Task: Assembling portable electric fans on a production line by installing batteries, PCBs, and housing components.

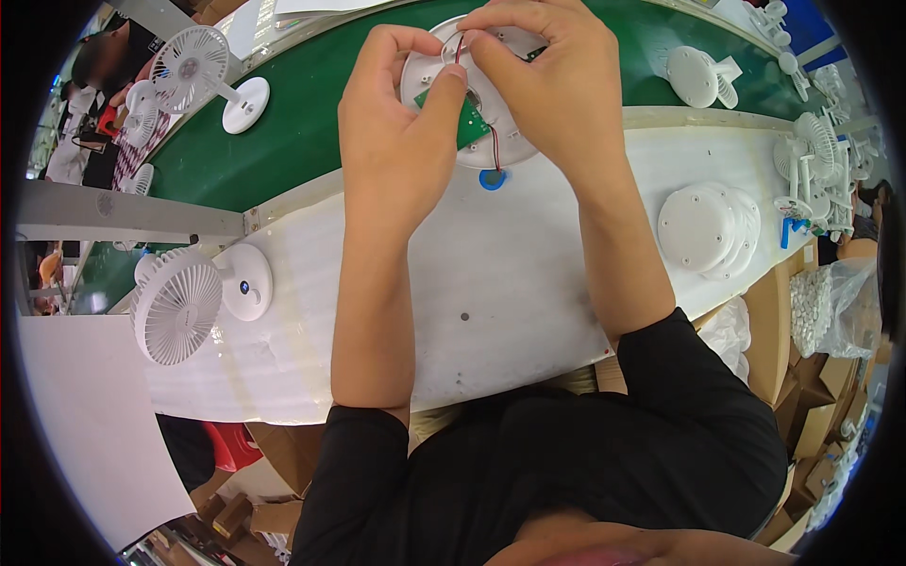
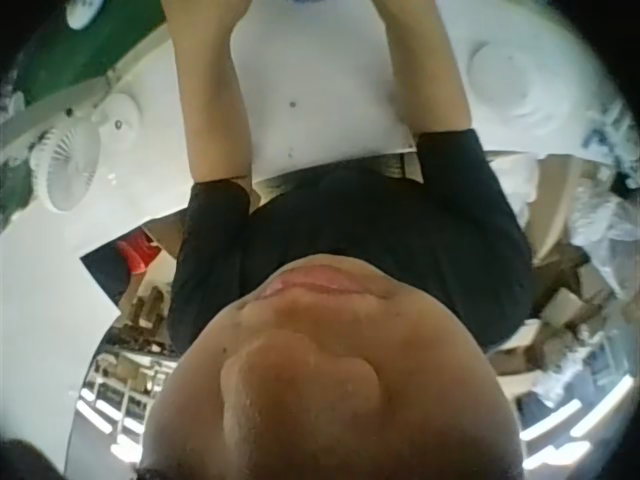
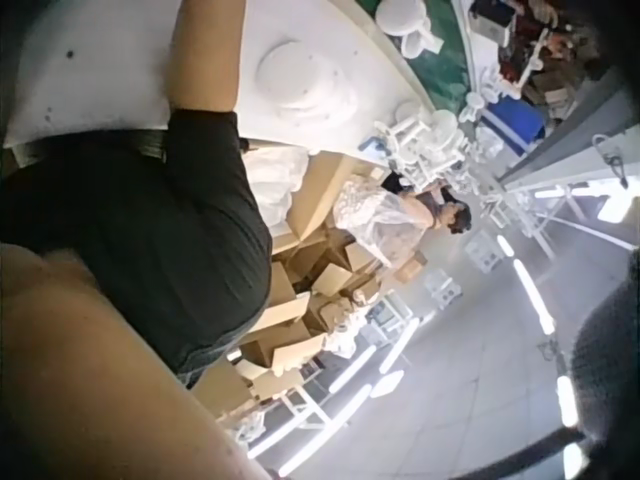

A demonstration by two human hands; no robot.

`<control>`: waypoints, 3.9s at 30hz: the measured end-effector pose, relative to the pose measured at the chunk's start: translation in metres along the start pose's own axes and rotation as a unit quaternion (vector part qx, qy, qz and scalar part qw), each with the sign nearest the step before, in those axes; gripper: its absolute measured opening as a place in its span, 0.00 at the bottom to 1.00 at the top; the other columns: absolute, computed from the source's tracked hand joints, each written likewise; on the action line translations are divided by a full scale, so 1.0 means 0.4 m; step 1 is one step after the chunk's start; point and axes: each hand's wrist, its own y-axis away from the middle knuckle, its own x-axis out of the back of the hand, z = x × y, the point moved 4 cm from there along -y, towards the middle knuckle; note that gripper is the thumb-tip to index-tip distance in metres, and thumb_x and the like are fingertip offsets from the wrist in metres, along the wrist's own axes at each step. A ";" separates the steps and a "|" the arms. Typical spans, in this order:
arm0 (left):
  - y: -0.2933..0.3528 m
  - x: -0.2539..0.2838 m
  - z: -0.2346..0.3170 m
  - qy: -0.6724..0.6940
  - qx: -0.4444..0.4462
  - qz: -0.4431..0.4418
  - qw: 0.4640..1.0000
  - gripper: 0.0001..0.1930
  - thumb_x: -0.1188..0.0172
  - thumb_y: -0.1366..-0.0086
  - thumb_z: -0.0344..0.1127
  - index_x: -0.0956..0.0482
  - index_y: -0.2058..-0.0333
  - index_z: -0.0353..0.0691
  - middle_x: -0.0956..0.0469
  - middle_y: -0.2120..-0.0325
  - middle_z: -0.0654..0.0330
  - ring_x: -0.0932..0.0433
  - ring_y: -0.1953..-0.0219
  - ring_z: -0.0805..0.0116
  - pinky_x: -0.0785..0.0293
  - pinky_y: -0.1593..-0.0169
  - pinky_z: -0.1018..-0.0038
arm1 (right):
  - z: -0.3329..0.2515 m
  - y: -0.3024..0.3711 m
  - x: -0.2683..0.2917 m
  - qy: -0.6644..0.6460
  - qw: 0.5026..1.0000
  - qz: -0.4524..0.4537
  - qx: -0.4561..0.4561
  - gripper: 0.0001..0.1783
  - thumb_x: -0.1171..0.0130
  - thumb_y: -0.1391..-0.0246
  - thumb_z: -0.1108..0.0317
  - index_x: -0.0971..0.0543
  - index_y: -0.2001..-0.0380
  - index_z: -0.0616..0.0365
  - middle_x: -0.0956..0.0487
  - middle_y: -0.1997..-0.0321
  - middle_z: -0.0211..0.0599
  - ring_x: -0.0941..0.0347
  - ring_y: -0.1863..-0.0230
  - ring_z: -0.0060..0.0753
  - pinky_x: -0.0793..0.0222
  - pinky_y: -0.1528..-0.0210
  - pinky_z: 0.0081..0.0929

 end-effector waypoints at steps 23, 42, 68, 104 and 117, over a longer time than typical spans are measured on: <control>0.054 0.008 -0.019 -0.120 -0.118 0.072 0.983 0.10 0.45 0.48 0.23 0.32 0.66 0.39 0.27 0.78 0.51 0.28 0.77 0.47 0.31 0.70 0.58 | 0.033 0.059 0.027 -0.034 0.992 -0.121 -0.019 0.07 0.38 0.45 0.72 0.17 0.64 0.63 0.24 0.54 0.36 0.29 0.57 0.28 0.35 0.57 0.18; 0.045 -0.124 0.138 -0.023 0.005 -0.192 0.981 0.09 0.45 0.38 0.21 0.28 0.59 0.39 0.26 0.75 0.65 0.35 0.74 0.80 0.44 0.70 0.89 | -0.002 -0.018 0.233 -0.071 0.984 -0.166 0.007 0.11 0.41 0.60 0.81 0.19 0.69 0.59 0.22 0.69 0.34 0.29 0.68 0.33 0.33 0.63 0.25; -0.037 0.022 0.057 -0.091 0.026 0.159 0.983 0.04 0.45 0.37 0.26 0.25 0.63 0.36 0.25 0.79 0.63 0.37 0.80 0.80 0.43 0.77 0.83 | 0.189 0.014 -0.069 -0.457 0.800 -0.005 -0.389 0.15 0.44 0.37 0.60 0.28 0.59 0.63 0.21 0.64 0.41 0.25 0.69 0.27 0.29 0.66 0.21; -0.103 0.149 0.043 -0.136 0.036 0.076 0.987 0.08 0.40 0.36 0.31 0.21 0.59 0.38 0.20 0.72 0.58 0.26 0.71 0.78 0.30 0.66 0.85 | 0.077 -0.119 0.026 -0.027 0.995 -0.056 -0.083 0.14 0.37 0.52 0.64 0.14 0.62 0.56 0.18 0.73 0.36 0.29 0.78 0.32 0.28 0.68 0.30; -0.072 0.248 0.043 -0.048 0.067 -0.020 0.996 0.09 0.47 0.32 0.26 0.22 0.56 0.37 0.19 0.66 0.56 0.22 0.64 0.73 0.24 0.58 0.83 | 0.016 0.348 0.375 0.604 0.776 -0.140 -0.114 0.20 0.34 0.51 0.59 0.18 0.54 0.52 0.23 0.49 0.41 0.33 0.42 0.45 0.42 0.38 0.40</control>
